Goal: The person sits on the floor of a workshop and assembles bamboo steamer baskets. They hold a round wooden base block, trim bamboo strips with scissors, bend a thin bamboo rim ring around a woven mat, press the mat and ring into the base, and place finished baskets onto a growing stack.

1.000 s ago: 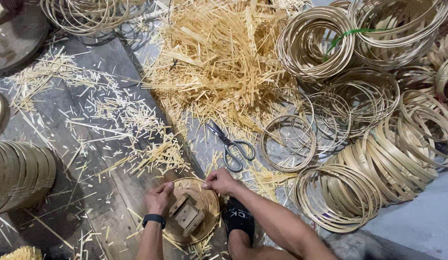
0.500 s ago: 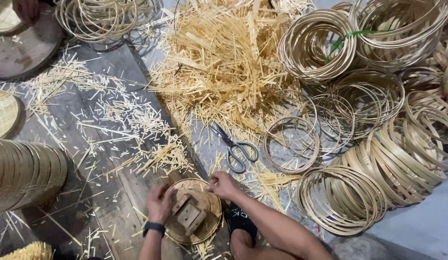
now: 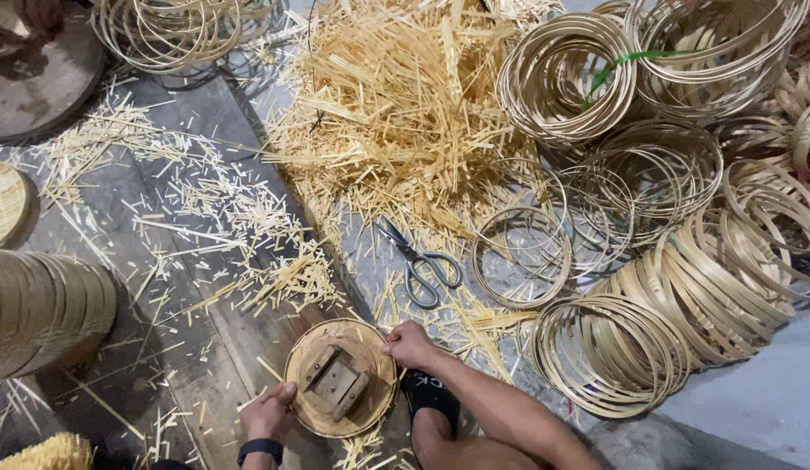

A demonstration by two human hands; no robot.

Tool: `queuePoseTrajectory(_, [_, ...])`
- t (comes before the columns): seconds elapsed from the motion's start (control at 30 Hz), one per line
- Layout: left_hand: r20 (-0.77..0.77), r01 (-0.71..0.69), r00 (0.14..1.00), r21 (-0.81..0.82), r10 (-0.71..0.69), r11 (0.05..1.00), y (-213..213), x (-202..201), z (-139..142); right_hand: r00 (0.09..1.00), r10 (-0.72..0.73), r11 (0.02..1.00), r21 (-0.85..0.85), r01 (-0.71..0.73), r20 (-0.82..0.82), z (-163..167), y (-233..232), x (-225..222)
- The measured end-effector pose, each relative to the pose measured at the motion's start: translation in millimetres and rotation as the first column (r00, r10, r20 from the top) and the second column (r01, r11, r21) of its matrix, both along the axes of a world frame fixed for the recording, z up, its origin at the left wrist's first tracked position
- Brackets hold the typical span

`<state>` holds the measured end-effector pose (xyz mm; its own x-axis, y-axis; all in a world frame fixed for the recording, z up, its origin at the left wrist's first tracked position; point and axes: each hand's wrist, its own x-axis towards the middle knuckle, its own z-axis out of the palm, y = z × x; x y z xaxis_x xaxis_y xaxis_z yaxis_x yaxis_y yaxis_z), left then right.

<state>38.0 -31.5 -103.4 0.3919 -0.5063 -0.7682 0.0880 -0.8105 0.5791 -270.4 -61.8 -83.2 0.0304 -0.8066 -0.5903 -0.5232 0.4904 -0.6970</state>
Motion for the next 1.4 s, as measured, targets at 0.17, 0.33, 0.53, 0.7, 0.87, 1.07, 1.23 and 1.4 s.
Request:
queuePoseTrajectory(0.17, [-0.306,-0.231,0.939,-0.219,0.158,0.948,18.4,-4.9,1.4,0.898,-0.192,0.979,0.147,0.144,0.397,17.2,3.1,0.0])
queuePoseTrajectory(0.33, [-0.678,-0.264,0.724,-0.103,0.126,0.959,72.2,-31.1,-1.6,0.744,-0.382,0.89,0.434,0.137,0.548,20.5,23.5,3.1])
queuePoseTrajectory(0.53, [-0.573,-0.359,0.76,0.024,0.307,0.933,86.8,-45.8,-24.6,0.812,-0.386,0.906,0.343,0.246,0.437,-9.7,29.5,26.4])
queuePoseTrajectory(0.7, [-0.525,-0.33,0.805,-0.012,0.275,0.944,90.5,-44.8,-30.3,0.863,-0.362,0.914,0.317,0.254,0.353,-15.9,27.7,29.2])
queuePoseTrajectory(0.87, [-0.175,0.122,0.974,-0.122,-0.143,0.985,62.9,15.0,-6.3,0.966,-0.026,0.979,0.204,-0.028,0.257,12.4,10.7,21.3])
queuePoseTrajectory(1.07, [0.339,0.397,0.905,-0.461,-0.256,0.794,40.8,-11.5,57.9,0.923,0.013,0.993,0.103,-0.057,0.385,63.0,-2.0,46.5])
queuePoseTrajectory(1.23, [0.39,0.354,0.911,-0.576,-0.133,0.737,20.6,-74.5,94.4,0.746,-0.325,0.945,0.173,0.277,0.581,66.5,3.1,57.2])
queuePoseTrajectory(1.4, [0.483,0.464,0.857,-0.578,-0.176,0.671,9.8,-76.1,111.1,0.808,-0.235,0.969,0.065,0.239,0.541,50.4,7.7,49.4])
